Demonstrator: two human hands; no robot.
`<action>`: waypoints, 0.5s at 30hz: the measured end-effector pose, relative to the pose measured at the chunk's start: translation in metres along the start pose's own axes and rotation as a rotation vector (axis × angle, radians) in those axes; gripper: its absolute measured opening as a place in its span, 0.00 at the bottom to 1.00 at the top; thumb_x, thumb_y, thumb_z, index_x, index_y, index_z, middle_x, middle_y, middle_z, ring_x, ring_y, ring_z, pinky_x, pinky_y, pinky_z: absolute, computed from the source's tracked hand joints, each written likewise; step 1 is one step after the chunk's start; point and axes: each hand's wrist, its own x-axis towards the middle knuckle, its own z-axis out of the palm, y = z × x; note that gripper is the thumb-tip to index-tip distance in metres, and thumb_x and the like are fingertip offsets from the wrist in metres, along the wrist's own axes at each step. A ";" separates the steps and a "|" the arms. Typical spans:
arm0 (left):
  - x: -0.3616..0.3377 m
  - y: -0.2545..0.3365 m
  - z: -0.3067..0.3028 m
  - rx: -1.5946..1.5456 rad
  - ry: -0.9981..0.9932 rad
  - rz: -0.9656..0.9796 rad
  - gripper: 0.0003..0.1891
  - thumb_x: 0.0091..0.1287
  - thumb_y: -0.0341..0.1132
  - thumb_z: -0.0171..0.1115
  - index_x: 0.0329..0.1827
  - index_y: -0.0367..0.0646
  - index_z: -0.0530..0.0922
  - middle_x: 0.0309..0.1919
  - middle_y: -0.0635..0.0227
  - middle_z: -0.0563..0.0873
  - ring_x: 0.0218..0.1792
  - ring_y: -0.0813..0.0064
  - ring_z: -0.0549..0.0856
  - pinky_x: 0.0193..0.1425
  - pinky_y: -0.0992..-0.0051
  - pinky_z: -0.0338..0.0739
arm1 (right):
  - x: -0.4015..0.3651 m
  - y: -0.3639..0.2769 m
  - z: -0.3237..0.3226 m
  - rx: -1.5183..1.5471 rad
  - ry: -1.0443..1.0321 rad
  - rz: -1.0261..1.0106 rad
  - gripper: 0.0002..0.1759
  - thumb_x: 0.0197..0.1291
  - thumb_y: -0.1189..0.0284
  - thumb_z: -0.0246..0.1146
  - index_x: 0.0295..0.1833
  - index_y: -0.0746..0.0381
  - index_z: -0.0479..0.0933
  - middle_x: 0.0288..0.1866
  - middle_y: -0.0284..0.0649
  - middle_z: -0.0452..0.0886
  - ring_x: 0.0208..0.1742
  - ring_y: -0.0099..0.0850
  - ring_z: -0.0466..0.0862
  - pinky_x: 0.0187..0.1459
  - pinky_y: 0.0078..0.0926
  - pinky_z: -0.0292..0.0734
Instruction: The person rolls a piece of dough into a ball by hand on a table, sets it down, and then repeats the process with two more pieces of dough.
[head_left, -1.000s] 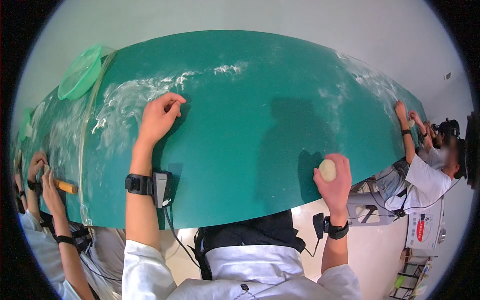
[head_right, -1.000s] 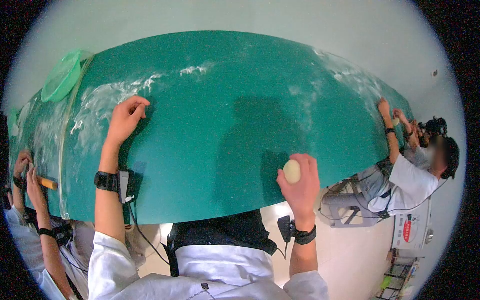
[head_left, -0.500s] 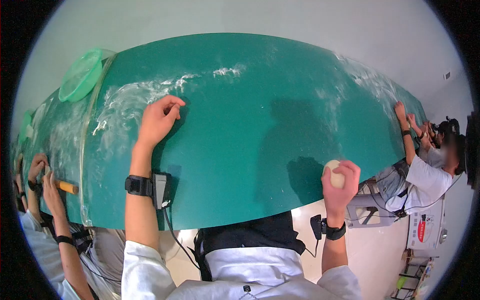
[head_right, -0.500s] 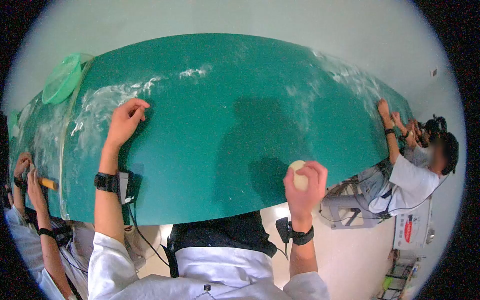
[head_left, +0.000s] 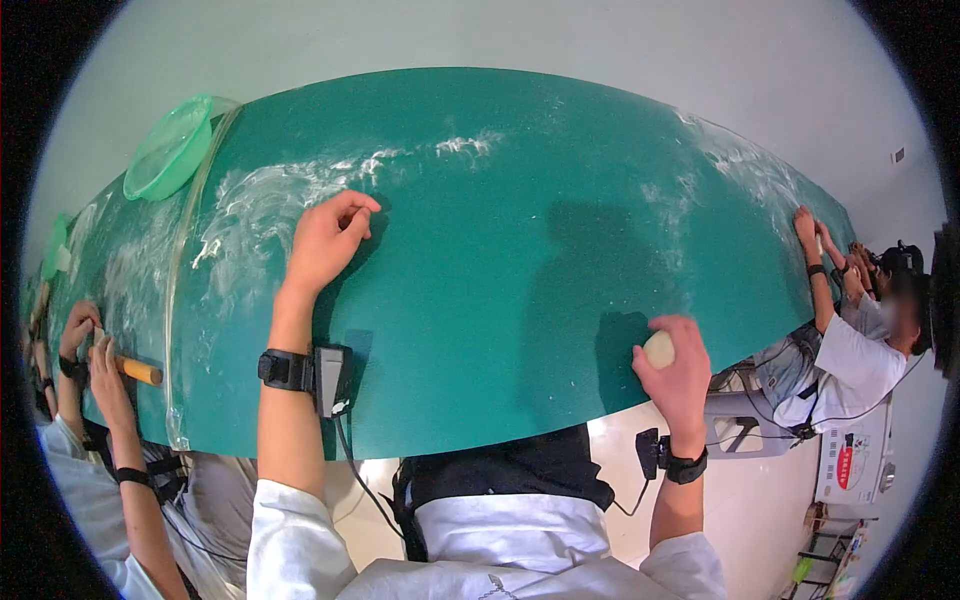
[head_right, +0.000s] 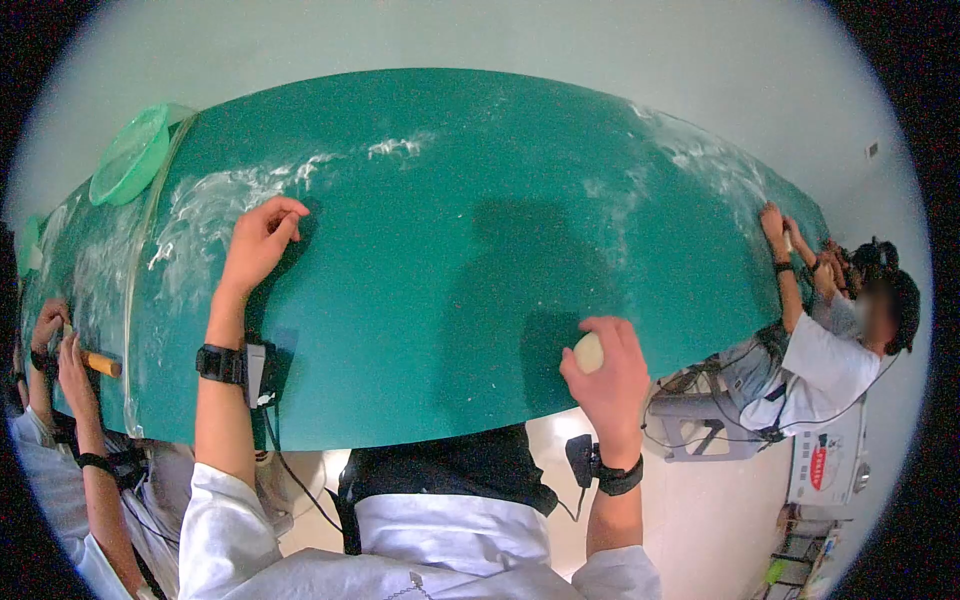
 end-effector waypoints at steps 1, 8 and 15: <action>0.000 0.002 0.000 -0.005 0.001 0.004 0.07 0.73 0.31 0.58 0.47 0.41 0.83 0.26 0.71 0.84 0.30 0.82 0.82 0.36 0.78 0.74 | -0.001 0.005 -0.002 0.003 -0.164 0.048 0.14 0.47 0.79 0.72 0.40 0.62 0.78 0.46 0.46 0.79 0.47 0.45 0.82 0.48 0.39 0.79; -0.002 0.001 -0.002 0.028 -0.003 0.004 0.07 0.73 0.31 0.58 0.47 0.40 0.83 0.25 0.71 0.84 0.29 0.82 0.81 0.35 0.78 0.74 | 0.001 -0.002 0.007 0.041 0.248 -0.077 0.14 0.47 0.78 0.73 0.39 0.62 0.78 0.44 0.45 0.80 0.44 0.45 0.83 0.48 0.38 0.79; -0.001 0.005 -0.001 0.036 0.015 0.013 0.08 0.73 0.31 0.58 0.47 0.39 0.83 0.25 0.71 0.83 0.29 0.81 0.82 0.35 0.78 0.74 | -0.003 0.014 0.014 0.077 0.097 -0.010 0.15 0.47 0.76 0.74 0.41 0.62 0.78 0.48 0.46 0.81 0.47 0.45 0.83 0.49 0.38 0.79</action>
